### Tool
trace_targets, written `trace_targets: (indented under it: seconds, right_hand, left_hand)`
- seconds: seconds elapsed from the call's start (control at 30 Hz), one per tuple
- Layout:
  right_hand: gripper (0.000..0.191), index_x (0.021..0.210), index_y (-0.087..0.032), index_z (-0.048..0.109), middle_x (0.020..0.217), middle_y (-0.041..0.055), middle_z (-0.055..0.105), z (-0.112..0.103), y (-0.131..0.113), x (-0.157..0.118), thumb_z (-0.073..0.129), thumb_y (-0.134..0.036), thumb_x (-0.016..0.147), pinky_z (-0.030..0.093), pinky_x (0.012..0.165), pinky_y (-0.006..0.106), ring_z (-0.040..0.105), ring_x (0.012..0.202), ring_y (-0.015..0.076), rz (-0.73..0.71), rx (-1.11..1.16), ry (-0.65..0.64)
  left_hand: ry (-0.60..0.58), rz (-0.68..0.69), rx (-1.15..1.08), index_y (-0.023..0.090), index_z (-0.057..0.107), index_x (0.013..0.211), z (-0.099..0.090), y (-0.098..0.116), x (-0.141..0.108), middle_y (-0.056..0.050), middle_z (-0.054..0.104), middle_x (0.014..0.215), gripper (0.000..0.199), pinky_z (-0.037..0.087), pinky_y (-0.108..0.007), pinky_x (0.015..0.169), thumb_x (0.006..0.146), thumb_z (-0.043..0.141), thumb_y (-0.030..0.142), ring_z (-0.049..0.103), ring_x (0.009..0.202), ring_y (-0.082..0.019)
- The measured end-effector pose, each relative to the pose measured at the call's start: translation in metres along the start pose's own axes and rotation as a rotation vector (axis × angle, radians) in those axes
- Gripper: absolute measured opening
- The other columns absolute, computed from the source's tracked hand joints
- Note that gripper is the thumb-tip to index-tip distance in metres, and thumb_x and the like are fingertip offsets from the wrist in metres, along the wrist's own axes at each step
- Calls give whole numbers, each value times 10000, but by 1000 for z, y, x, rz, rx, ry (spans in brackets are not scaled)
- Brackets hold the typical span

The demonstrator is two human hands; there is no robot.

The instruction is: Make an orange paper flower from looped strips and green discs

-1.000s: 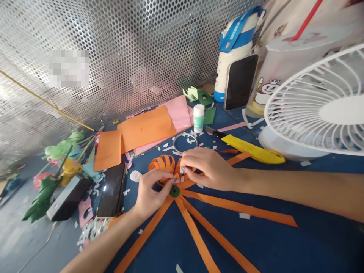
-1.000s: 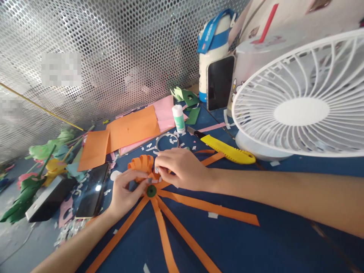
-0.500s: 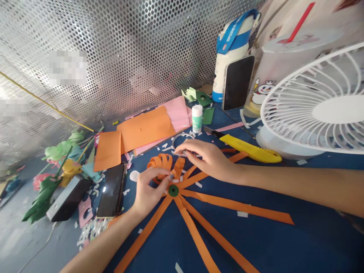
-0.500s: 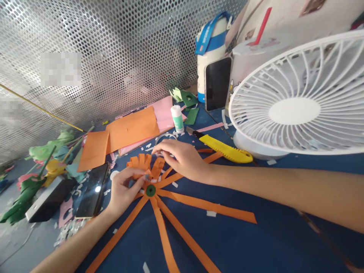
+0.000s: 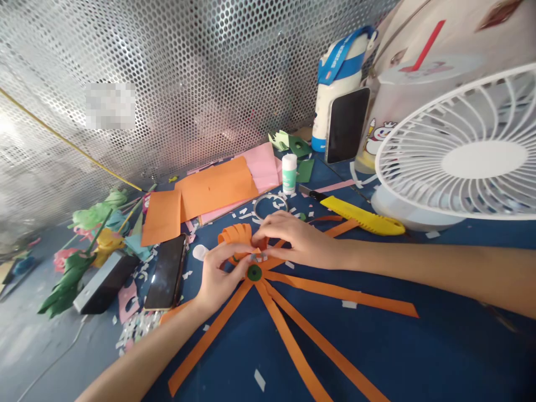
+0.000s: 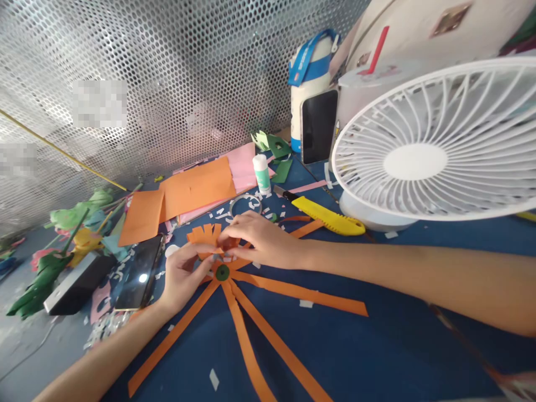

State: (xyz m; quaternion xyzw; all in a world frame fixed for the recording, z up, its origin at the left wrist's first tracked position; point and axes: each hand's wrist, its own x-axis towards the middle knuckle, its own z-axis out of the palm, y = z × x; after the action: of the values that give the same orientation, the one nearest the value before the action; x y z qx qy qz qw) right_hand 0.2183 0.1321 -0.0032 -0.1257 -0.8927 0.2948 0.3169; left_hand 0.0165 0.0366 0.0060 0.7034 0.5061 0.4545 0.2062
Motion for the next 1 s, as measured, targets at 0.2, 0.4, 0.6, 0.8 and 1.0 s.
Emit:
trace_targets:
  seconds: [0.2, 0.4, 0.6, 0.8, 1.0]
  right_hand:
    - [305, 1056, -217, 669, 1024, 60, 650, -7, 0, 3, 579, -482, 938, 322, 982, 385, 534, 1074, 224, 28, 79, -96]
    - [350, 941, -201, 657, 859, 20, 628, -6, 1, 5, 470, -493, 990, 282, 982, 401, 526, 907, 185, -2, 137, -147]
    - [266, 813, -186, 609, 807, 13, 608, -14, -7, 9, 512, -369, 980, 384, 803, 311, 533, 804, 157, 92, 252, -57]
    - [275, 857, -178, 604, 824, 23, 628, -18, -12, 8, 478, -376, 1001, 402, 713, 281, 555, 759, 150, 137, 275, -35]
    - [365, 859, -177, 597, 817, 22, 612, -14, -7, 4, 348, -351, 1062, 371, 768, 289, 518, 788, 141, -45, 175, -47]
  left_hand:
    - [-38, 10, -50, 200, 774, 861, -1, 2, -4, -48, 781, 806, 95, 555, -248, 720, 858, 679, 202, 718, 745, -164]
    - [-40, -17, -64, 195, 777, 854, -1, 3, -5, -62, 768, 783, 138, 570, -268, 708, 871, 679, 291, 712, 738, -180]
    - [-62, -216, -292, 170, 667, 1190, -2, 7, -4, -87, 750, 946, 305, 579, -255, 621, 982, 505, 324, 711, 738, -167]
    - [-146, -303, -534, 171, 580, 1291, -1, 8, -5, -108, 723, 1039, 340, 577, -305, 715, 1004, 444, 292, 709, 873, -202]
    - [-196, -421, -686, 148, 597, 1255, 2, 14, -9, -128, 730, 1011, 333, 576, -395, 822, 963, 461, 234, 720, 911, -246]
